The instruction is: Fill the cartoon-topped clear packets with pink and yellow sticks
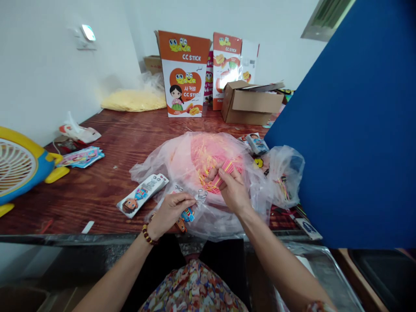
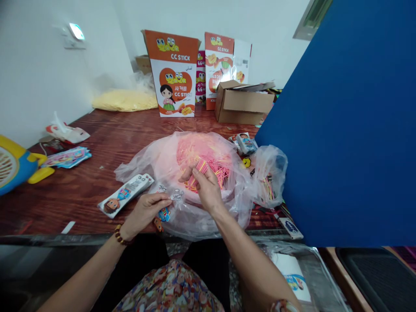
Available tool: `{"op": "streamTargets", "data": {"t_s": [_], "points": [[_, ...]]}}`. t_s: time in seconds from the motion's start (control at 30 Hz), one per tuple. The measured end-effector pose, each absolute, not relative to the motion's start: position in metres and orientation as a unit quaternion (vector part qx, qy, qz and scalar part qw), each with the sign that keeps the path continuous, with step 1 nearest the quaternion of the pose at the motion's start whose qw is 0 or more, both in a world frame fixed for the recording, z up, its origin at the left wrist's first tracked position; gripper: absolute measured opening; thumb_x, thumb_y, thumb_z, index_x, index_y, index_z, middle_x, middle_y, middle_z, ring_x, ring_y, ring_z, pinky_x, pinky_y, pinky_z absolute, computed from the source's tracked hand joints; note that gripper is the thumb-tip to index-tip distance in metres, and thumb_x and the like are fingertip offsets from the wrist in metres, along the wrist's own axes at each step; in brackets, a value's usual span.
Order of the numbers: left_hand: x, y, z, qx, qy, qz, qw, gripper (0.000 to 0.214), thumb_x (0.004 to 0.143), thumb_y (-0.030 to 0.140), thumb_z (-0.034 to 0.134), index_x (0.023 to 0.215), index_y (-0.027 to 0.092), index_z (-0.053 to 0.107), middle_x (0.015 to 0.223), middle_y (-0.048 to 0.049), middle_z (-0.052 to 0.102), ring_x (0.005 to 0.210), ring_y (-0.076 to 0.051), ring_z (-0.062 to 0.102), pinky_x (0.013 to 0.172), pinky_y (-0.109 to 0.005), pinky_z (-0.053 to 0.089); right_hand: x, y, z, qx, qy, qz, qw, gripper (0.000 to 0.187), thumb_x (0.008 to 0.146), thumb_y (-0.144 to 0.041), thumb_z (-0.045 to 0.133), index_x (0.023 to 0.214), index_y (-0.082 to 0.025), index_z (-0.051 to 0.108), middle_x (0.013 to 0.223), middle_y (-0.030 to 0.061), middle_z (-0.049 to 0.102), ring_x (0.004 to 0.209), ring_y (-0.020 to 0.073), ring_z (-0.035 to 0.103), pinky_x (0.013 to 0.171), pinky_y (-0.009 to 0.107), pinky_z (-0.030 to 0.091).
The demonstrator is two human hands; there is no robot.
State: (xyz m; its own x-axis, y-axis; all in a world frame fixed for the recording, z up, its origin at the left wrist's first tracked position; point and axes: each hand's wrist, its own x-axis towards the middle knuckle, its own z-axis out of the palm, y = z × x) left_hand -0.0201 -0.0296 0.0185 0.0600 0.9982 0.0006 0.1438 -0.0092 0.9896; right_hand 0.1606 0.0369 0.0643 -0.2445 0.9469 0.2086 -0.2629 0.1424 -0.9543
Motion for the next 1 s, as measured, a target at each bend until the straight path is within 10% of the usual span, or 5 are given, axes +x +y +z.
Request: {"op": "streamTargets", "data": {"t_s": [0.5, 1.0], "points": [[-0.008, -0.028, 0.019, 0.534, 0.519, 0.491, 0.452, 0.016, 0.077, 0.034, 0.069, 0.074, 0.019, 0.076, 0.068, -0.002, 0.07, 0.063, -0.016, 0.061, 0.06, -0.024, 0.047, 0.139, 0.017, 0.05, -0.295, -0.492, 0.595, 0.563, 0.021, 0.089, -0.041, 0.055, 0.085, -0.022, 0.064, 0.089, 0.0038, 0.071, 0.108, 0.0232, 0.065, 0.105, 0.043, 0.043], [-0.011, -0.011, 0.016, 0.431, 0.469, 0.572, 0.516, 0.02, 0.07, 0.035, 0.078, 0.076, 0.016, 0.076, 0.074, -0.0016, 0.072, 0.067, -0.014, 0.061, 0.067, -0.024, 0.048, 0.16, 0.029, 0.069, -0.284, -0.777, 0.449, 0.338, 0.044, 0.09, -0.04, 0.059, 0.132, -0.028, 0.056, 0.14, 0.0068, 0.056, 0.131, 0.0249, 0.049, 0.113, 0.047, 0.033]]}}
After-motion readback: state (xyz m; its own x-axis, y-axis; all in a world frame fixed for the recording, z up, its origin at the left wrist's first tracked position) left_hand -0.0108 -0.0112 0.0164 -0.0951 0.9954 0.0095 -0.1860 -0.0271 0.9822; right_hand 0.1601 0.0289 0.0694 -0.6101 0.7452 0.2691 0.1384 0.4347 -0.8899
